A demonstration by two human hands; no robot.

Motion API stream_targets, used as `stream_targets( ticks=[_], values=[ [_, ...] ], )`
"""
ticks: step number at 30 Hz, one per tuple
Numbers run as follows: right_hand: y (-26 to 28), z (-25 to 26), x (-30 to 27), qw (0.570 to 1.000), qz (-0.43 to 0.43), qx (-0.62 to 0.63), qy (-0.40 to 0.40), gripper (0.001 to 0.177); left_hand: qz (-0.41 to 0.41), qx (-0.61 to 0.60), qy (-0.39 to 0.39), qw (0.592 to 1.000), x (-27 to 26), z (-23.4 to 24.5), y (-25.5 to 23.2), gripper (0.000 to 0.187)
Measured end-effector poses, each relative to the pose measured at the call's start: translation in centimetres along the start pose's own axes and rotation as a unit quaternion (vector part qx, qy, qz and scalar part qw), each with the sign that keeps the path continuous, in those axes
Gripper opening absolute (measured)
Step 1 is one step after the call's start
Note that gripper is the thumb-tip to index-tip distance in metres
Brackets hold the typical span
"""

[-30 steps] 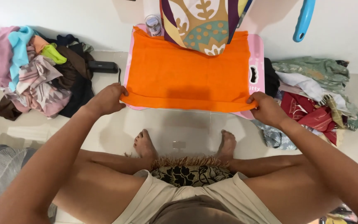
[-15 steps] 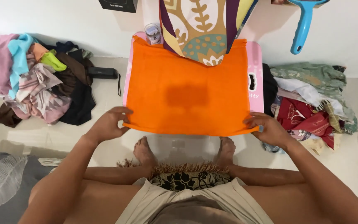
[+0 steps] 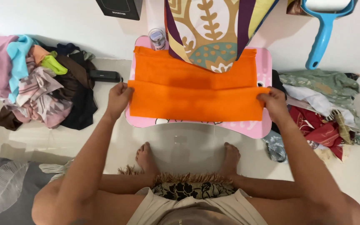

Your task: A person is seen sitting on the floor, smoothing out an orange scarf on a small table, folding it into a rectangle, and then using a lint roller to clean both sides of the folded scarf.

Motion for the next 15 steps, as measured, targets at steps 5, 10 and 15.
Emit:
stream_targets(
  ticks=[5, 10, 15],
  values=[
    [2.3, -3.4, -1.1, 0.999, -0.003, -0.044, -0.008, 0.036, 0.009, 0.041, -0.034, 0.999, 0.0, -2.1, -1.7, 0.014],
    [5.1, -5.2, -3.2, 0.996, 0.069, -0.058, 0.003, 0.050, -0.026, 0.113, -0.064, 0.991, -2.3, -3.1, -5.0, 0.016],
    [5.5, -4.1, -2.7, 0.993, 0.117, -0.033, -0.007, 0.035, -0.087, 0.089, -0.117, 0.985, -3.2, -2.9, -7.4, 0.016]
  ],
)
Point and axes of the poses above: each hand's wrist, its own x-axis towards the middle knuckle, its own z-axis out of the back of the hand, y = z × x, the point moved 5 cm from there along x, towards the middle knuckle, and after that the axes turned 3 degrees about y, right-handed, at the moved point
